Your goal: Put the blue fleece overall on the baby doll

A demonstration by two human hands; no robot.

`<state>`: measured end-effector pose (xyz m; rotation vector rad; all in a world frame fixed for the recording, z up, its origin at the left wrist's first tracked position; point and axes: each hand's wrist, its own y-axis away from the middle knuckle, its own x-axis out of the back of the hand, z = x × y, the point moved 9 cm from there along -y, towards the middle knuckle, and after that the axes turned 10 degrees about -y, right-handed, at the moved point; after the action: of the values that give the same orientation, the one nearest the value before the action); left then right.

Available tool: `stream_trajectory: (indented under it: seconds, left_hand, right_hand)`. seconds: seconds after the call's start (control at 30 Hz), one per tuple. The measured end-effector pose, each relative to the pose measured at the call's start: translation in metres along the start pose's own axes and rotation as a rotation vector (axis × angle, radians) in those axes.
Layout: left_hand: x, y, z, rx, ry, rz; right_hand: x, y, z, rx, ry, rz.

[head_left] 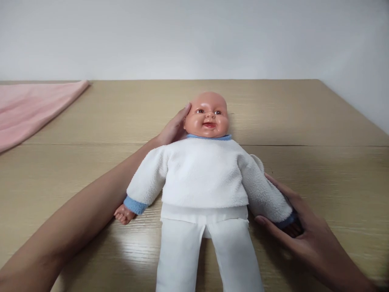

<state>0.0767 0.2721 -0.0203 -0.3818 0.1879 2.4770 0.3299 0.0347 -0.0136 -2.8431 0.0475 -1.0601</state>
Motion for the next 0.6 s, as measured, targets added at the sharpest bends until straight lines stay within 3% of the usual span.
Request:
stream_trajectory:
  seconds: [0.6]
  left_hand:
    - [0.0028, -0.0048, -0.0018, -0.045, 0.029, -0.011]
  right_hand:
    - [0.0004, -0.0026, -0.0041, -0.039, 0.017, -0.031]
